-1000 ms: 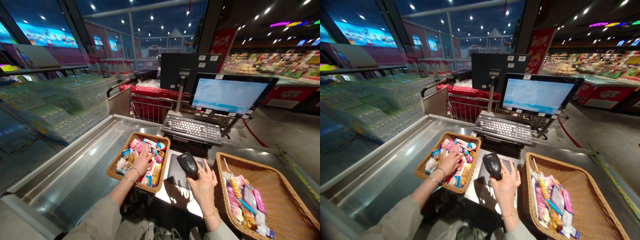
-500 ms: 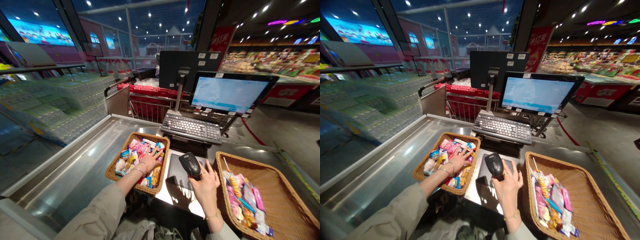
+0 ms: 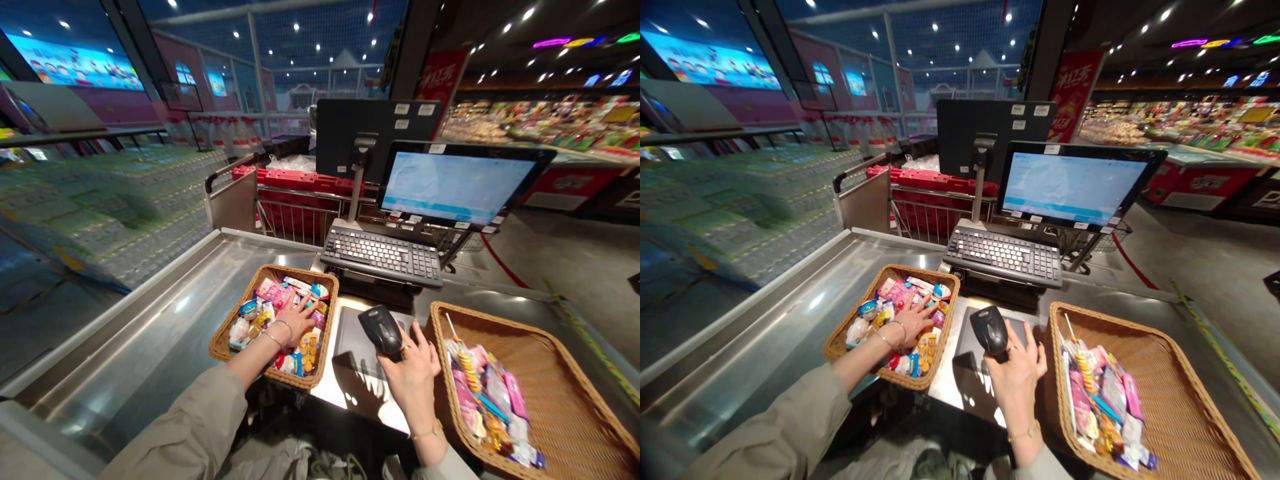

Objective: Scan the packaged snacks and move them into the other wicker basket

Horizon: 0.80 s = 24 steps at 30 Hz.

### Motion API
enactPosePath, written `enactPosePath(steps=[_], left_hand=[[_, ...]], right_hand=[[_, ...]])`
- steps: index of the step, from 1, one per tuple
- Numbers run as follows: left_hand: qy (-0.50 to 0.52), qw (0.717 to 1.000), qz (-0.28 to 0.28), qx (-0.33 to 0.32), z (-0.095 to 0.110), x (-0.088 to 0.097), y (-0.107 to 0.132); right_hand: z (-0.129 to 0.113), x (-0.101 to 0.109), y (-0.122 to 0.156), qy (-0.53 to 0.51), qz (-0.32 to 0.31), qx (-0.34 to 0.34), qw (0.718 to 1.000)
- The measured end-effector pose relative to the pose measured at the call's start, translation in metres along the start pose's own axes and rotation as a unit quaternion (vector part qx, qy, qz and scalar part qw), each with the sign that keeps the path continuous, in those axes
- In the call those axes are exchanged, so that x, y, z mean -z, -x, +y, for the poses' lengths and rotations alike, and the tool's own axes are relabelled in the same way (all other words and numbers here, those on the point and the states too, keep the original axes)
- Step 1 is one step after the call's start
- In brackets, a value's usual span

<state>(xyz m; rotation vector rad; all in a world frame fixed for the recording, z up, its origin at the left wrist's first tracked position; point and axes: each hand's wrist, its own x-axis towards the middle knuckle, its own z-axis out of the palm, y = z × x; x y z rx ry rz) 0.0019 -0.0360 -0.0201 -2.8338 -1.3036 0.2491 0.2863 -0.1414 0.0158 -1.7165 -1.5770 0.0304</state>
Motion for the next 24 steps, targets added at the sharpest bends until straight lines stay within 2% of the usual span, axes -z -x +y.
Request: enactPosePath(steps=[7,12,17,21,24], left_hand=[[-0.002,1.0,0.003,-0.017,-0.011,-0.007,0.014],[0.013,0.999,-0.016,-0.037,-0.012,-0.011,0.012],[0.027,0.999,-0.012,-0.045,-0.015,-0.016,0.008],[0.033,0.999,-0.018,-0.034,-0.018,-0.012,0.007],[0.048,0.999,-0.002,0.001,-0.019,0.0,0.009]], right_hand=[[-0.004,-0.001,0.002,-0.009,-0.016,0.01,1.0],[-0.007,0.0,0.002,-0.016,-0.018,0.013,1.0],[-0.005,0.001,0.004,-0.013,-0.013,0.01,1.0],[-0.002,0.003,0.005,-0.006,-0.006,0.011,1.0],[-0.002,0.003,0.005,-0.002,0.005,0.012,1.0]])
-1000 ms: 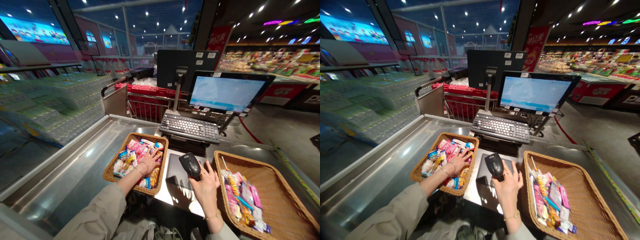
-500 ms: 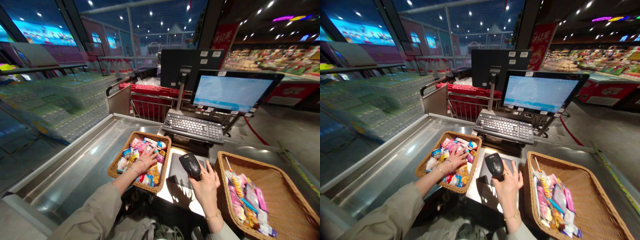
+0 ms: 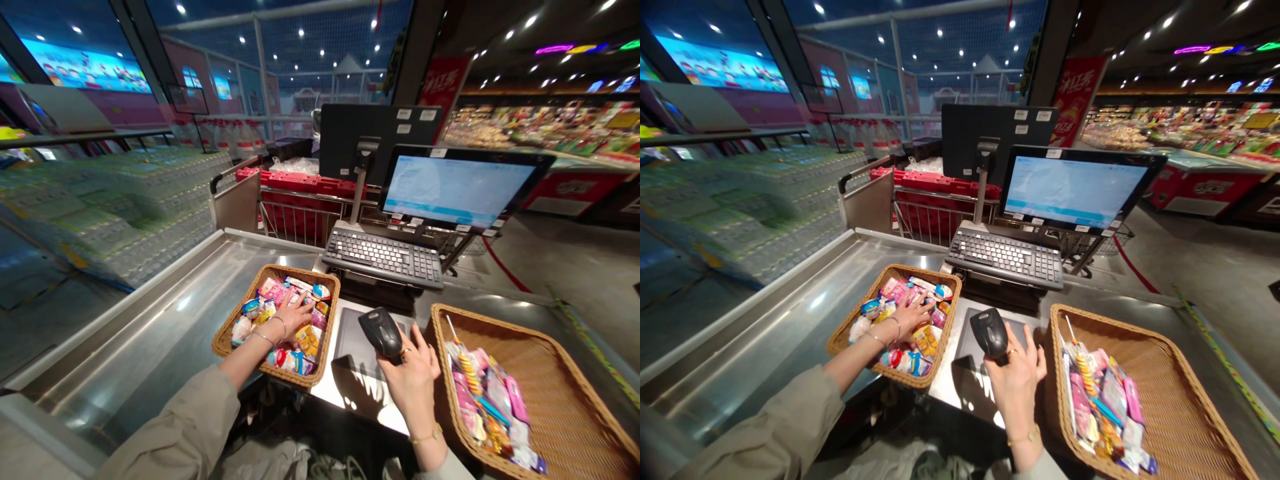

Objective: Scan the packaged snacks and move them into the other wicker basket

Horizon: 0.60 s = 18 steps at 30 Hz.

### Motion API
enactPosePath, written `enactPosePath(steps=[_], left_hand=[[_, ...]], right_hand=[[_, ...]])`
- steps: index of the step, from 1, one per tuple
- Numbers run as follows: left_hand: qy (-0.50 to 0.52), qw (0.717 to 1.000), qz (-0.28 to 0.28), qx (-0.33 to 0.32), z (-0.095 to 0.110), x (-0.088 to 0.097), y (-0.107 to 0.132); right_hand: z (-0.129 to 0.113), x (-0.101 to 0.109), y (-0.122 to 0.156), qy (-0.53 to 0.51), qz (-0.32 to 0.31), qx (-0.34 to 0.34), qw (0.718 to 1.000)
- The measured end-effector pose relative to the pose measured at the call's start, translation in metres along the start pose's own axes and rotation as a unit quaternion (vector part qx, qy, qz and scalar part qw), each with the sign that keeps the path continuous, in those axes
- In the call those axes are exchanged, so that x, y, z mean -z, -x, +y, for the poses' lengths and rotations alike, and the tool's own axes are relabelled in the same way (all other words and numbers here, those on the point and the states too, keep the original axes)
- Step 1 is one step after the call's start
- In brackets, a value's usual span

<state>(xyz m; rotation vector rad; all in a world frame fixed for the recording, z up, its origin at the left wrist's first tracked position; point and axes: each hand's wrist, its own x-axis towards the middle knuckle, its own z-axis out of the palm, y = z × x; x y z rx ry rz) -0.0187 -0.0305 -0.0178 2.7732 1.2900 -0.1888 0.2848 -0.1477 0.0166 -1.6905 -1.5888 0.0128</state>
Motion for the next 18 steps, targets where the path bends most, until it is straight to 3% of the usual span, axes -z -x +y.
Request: enactPosePath(steps=[6,18], left_hand=[[0.023,0.997,0.06,0.047,0.001,0.028,0.007],[-0.025,0.972,0.198,0.122,0.003,0.057,0.008]], right_hand=[[-0.002,0.001,-0.001,-0.006,0.005,0.019,1.0],[-0.006,0.007,-0.004,-0.003,-0.009,0.03,1.0]])
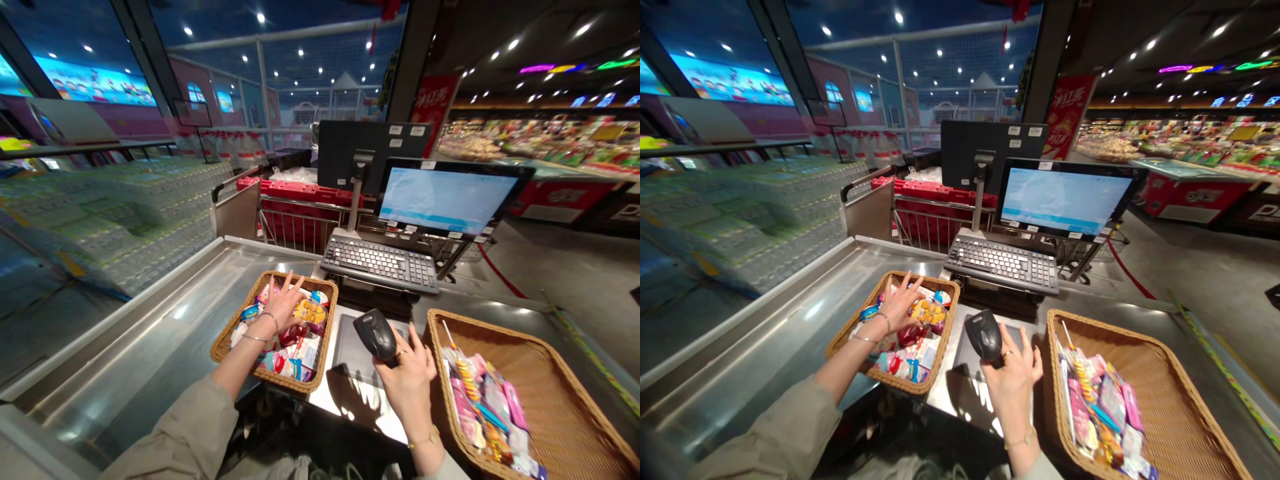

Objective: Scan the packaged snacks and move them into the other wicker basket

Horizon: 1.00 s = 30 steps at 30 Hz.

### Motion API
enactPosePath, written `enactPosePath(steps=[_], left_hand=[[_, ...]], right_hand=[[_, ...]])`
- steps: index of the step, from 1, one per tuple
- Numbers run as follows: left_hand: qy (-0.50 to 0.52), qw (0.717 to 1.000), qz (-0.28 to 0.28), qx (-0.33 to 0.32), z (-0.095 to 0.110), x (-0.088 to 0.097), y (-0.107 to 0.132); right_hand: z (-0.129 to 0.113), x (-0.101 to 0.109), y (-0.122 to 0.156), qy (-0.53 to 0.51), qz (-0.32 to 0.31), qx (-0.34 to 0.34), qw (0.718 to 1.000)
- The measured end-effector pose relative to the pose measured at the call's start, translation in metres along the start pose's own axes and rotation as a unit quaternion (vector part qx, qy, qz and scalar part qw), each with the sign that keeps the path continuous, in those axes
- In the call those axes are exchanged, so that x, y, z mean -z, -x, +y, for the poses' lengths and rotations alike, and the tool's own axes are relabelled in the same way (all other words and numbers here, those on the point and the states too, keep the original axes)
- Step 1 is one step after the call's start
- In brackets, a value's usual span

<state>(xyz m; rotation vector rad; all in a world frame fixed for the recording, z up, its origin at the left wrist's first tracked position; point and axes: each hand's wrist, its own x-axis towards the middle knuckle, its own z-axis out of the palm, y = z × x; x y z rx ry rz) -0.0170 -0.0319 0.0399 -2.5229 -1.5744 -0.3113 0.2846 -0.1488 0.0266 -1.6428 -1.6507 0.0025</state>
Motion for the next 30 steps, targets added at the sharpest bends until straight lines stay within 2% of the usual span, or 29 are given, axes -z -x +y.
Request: enactPosePath(steps=[5,10,18,30], left_hand=[[-0.013,0.997,0.07,0.04,0.004,0.013,-0.004],[-0.006,0.992,0.113,0.064,0.02,0.021,-0.009],[0.027,0.991,0.112,0.068,0.046,0.027,-0.017],[0.038,0.992,0.111,0.039,0.071,0.028,-0.024]], right_hand=[[-0.003,0.003,-0.001,0.0,-0.003,0.002,1.0],[-0.007,0.005,-0.003,0.0,0.011,0.01,1.0],[-0.014,0.011,-0.004,0.015,0.017,0.053,0.998],[-0.02,0.017,-0.004,0.024,-0.002,0.086,0.996]])
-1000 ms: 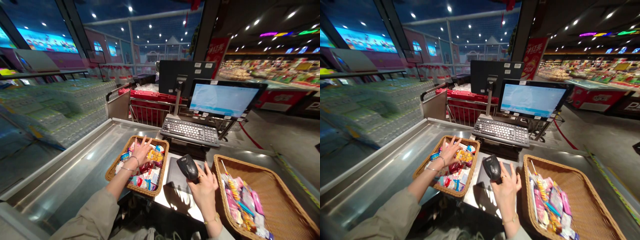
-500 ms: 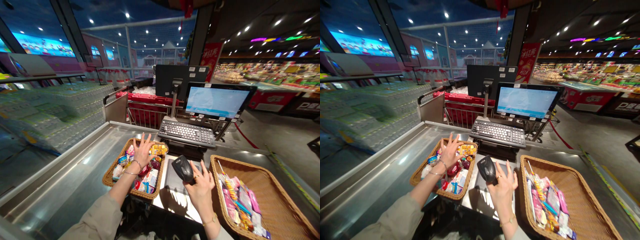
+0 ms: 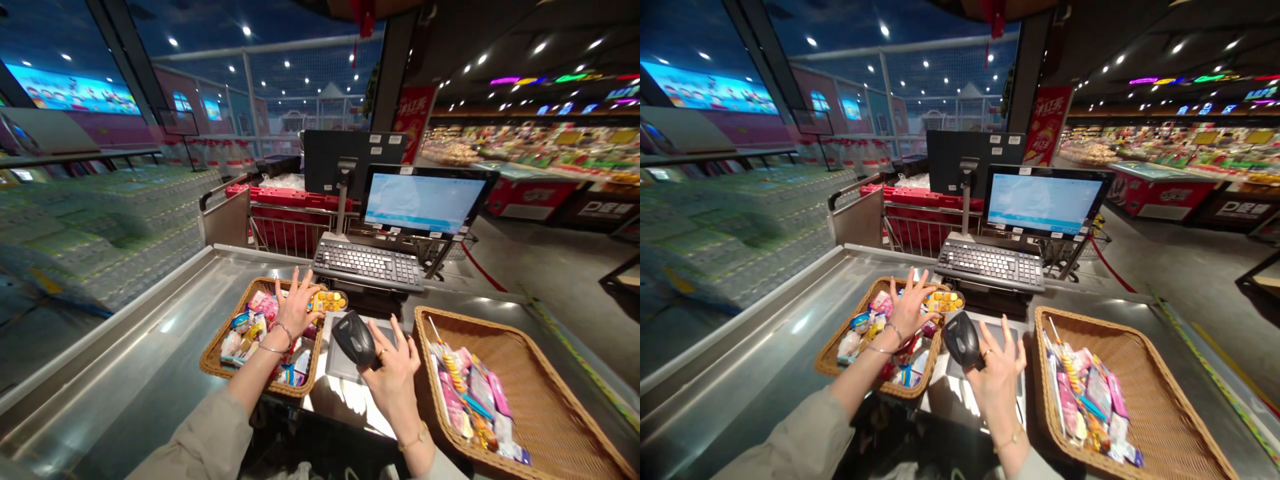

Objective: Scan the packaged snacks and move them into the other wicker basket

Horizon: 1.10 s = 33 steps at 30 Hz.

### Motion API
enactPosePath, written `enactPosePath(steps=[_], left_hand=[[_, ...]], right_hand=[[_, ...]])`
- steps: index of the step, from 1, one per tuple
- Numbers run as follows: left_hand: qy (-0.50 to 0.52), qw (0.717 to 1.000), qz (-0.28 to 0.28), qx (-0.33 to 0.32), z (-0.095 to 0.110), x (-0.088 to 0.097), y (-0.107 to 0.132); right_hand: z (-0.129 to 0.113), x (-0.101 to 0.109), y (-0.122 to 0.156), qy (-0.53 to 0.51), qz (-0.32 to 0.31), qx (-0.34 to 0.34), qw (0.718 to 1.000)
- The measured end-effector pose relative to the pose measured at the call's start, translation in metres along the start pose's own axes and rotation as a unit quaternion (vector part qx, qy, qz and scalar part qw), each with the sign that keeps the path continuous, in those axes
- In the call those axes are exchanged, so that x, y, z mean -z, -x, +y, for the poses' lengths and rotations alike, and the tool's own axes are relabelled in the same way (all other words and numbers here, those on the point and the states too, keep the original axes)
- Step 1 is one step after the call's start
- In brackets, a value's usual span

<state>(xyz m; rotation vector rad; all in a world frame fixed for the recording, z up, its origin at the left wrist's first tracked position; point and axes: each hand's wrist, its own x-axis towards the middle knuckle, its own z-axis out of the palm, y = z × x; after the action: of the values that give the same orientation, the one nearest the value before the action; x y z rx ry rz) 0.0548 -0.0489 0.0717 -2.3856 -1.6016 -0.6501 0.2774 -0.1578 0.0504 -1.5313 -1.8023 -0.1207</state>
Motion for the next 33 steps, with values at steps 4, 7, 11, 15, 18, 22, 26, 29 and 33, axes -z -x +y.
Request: enactPosePath(steps=[4,7,11,15,18,22,26,29,33], left_hand=[[0.003,1.0,-0.002,-0.002,0.002,-0.001,-0.001],[0.006,1.0,-0.001,-0.003,0.003,-0.001,-0.003],[0.009,1.0,-0.005,-0.003,0.003,-0.003,-0.004],[0.012,1.0,-0.006,-0.004,0.003,-0.007,-0.004],[0.013,1.0,0.004,-0.01,0.003,-0.009,-0.004],[0.012,1.0,0.002,-0.015,0.004,-0.011,-0.006],[0.01,1.0,-0.009,-0.013,0.006,-0.01,-0.008],[0.016,1.0,-0.006,-0.015,0.008,-0.01,-0.01],[0.017,1.0,0.001,-0.021,0.008,-0.013,-0.01]], right_hand=[[-0.001,0.001,0.0,-0.001,0.009,0.006,1.0],[-0.001,0.001,-0.001,0.0,0.008,0.011,1.0],[0.001,0.0,0.0,-0.001,0.01,0.012,1.0],[0.002,0.0,0.0,-0.004,0.007,0.013,1.0],[0.002,0.0,0.0,-0.005,0.005,0.009,1.0],[0.004,0.0,0.001,0.002,0.002,0.005,1.0],[0.006,0.001,0.001,0.009,0.004,0.006,1.0],[0.006,0.001,0.0,0.013,0.007,0.008,1.0],[0.007,0.001,0.001,0.014,0.007,0.005,1.0]])
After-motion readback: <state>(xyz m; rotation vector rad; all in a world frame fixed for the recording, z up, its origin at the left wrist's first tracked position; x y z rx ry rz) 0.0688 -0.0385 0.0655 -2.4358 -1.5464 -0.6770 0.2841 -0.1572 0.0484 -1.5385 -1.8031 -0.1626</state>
